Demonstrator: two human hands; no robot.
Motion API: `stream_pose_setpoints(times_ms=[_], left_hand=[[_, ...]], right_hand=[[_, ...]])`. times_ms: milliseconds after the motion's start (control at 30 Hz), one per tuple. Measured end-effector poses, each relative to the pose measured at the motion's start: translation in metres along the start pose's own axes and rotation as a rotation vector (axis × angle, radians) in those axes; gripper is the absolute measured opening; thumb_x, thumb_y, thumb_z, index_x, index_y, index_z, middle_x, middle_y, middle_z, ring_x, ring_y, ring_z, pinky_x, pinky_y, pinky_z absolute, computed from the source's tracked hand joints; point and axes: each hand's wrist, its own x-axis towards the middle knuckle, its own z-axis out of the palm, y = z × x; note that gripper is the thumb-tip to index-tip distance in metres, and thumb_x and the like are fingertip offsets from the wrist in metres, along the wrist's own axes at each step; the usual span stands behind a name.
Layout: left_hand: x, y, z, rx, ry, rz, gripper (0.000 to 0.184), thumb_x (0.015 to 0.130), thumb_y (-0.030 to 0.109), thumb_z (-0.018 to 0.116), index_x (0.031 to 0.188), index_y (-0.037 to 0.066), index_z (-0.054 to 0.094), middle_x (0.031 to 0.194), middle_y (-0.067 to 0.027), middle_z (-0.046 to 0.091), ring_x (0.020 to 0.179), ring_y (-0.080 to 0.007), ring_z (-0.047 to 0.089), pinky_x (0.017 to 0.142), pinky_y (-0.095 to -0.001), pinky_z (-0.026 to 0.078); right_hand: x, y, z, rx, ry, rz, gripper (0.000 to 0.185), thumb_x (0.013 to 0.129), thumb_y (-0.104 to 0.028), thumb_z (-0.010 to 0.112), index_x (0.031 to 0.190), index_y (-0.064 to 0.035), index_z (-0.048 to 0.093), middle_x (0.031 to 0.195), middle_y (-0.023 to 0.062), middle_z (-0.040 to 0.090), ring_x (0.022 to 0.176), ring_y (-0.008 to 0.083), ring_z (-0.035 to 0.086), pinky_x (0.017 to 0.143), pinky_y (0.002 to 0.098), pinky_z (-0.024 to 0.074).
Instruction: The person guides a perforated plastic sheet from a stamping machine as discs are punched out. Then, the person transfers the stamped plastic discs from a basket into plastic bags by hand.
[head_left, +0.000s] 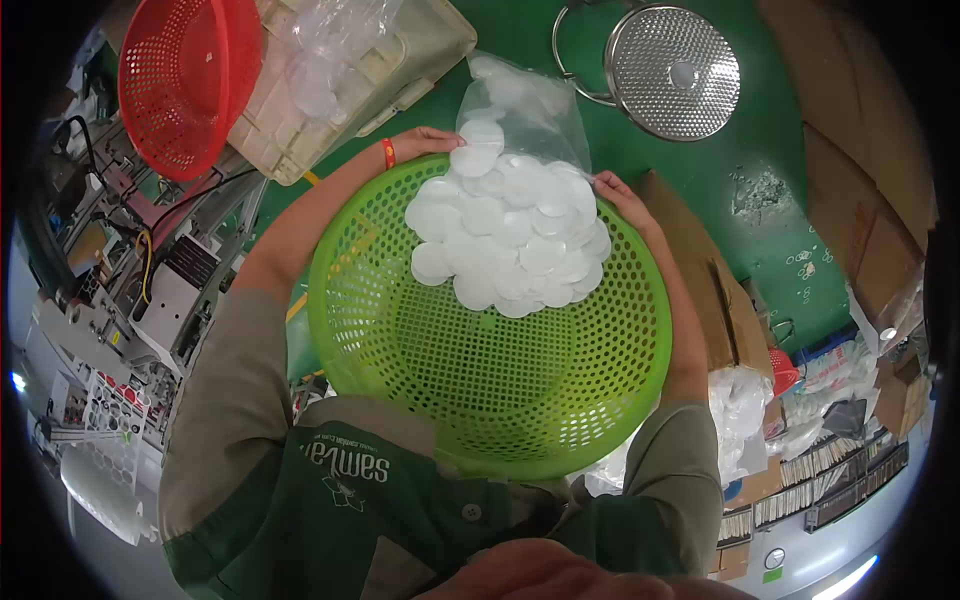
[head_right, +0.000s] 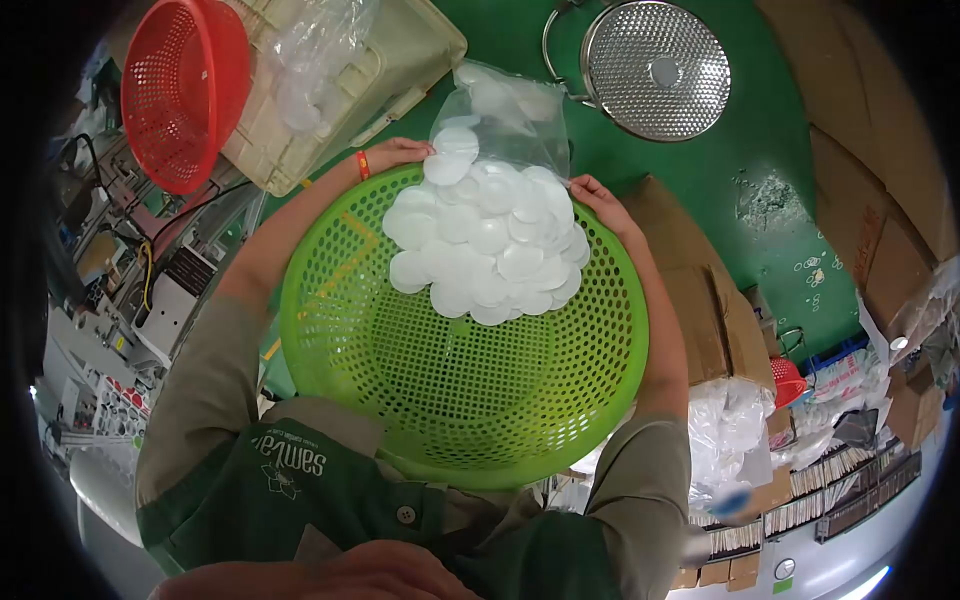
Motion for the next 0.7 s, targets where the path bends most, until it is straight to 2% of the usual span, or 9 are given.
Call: stream_pose_setpoints(times_ms=[67,133,200,333,400,533,600,667,700], left_hand=[[-0.004,0.009,0.01,0.031,0.085,-0.051,0.03,0.082,0.024,0.058,0.102,0.002,0.06,0.116,-0.0025,0.049,0.105,-0.011,0.045,0.091,-0.0244,0.034],[-0.005,0.009,0.011,0.007,0.084,-0.063,0.029,0.082,0.024,0.058,0.102,0.003,0.06,0.115,-0.0023,0.049,0.103,-0.0108,0.045,0.091,-0.0241,0.034],[0.002,0.002,0.006,0.048,-0.005,0.024,0.028,0.083,0.023,0.057,0.101,0.003,0.06,0.114,-0.0017,0.05,0.103,-0.0107,0.046,0.091,-0.0238,0.034],[0.01,-0.007,0.001,0.091,-0.02,0.052,0.026,0.083,0.021,0.056,0.1,0.002,0.06,0.108,-0.0008,0.051,0.1,-0.0103,0.046,0.089,-0.0235,0.035],[0.011,-0.011,-0.001,0.002,-0.042,0.074,0.03,0.082,0.024,0.058,0.104,0.004,0.06,0.108,-0.0045,0.057,0.097,-0.011,0.052,0.087,-0.0256,0.04],[0.01,-0.02,-0.004,-0.151,-0.058,0.006,0.026,0.082,0.021,0.058,0.101,0.003,0.061,0.105,-0.0038,0.057,0.101,-0.0109,0.048,0.089,-0.0251,0.036],[0.008,-0.019,-0.005,0.235,-0.129,0.23,0.022,0.082,0.019,0.058,0.097,0.003,0.063,0.102,-0.002,0.054,0.1,-0.0106,0.044,0.09,-0.0239,0.033],[0.002,-0.016,-0.001,0.231,-0.177,0.214,0.021,0.081,0.017,0.059,0.095,0.003,0.063,0.099,-0.0009,0.05,0.098,-0.011,0.042,0.09,-0.0233,0.03],[0.001,-0.02,-0.003,0.213,-0.176,0.224,0.02,0.081,0.016,0.059,0.095,0.003,0.064,0.099,-0.0008,0.049,0.097,-0.0112,0.043,0.089,-0.0233,0.031]], right_hand=[[-0.003,0.001,0.007,0.104,0.026,-0.018,0.008,0.086,-0.013,0.051,0.091,-0.007,0.054,0.088,-0.0035,0.055,0.081,0.0053,0.05,0.074,0.0204,0.0416],[0.002,0.008,-0.004,0.1,-0.005,-0.029,0.009,0.086,-0.012,0.051,0.092,-0.0069,0.055,0.088,-0.0034,0.056,0.08,0.0053,0.051,0.073,0.0205,0.0422],[0.002,0.014,-0.009,-0.071,0.09,-0.122,0.01,0.085,-0.012,0.052,0.093,-0.0072,0.056,0.087,-0.0035,0.056,0.078,0.0051,0.052,0.071,0.0205,0.0429],[-0.003,0.015,-0.012,0.031,0.047,-0.095,0.011,0.085,-0.012,0.053,0.093,-0.0068,0.057,0.088,-0.004,0.056,0.08,0.0047,0.051,0.073,0.0202,0.0417],[-0.005,0.014,-0.011,0.076,0.025,-0.085,0.01,0.085,-0.012,0.054,0.092,-0.0057,0.057,0.089,-0.0037,0.056,0.084,0.0051,0.05,0.075,0.0204,0.0403],[-0.005,0.013,-0.01,-0.006,0.035,-0.089,0.01,0.084,-0.011,0.055,0.091,-0.0048,0.057,0.094,-0.0024,0.055,0.087,0.0061,0.049,0.078,0.0208,0.0392],[-0.003,0.017,-0.006,-0.035,0.009,-0.123,0.008,0.083,-0.009,0.056,0.09,-0.0049,0.057,0.099,-0.0017,0.053,0.088,0.0069,0.049,0.079,0.0212,0.0388],[-0.007,0.017,-0.006,-0.081,0.013,-0.076,0.006,0.082,-0.008,0.056,0.087,-0.005,0.057,0.102,-0.0021,0.05,0.089,0.007,0.048,0.08,0.0215,0.038],[-0.007,0.016,-0.006,-0.095,-0.061,-0.101,0.005,0.082,-0.008,0.057,0.085,-0.0051,0.056,0.102,-0.0021,0.049,0.089,0.0068,0.047,0.08,0.0216,0.0378]])
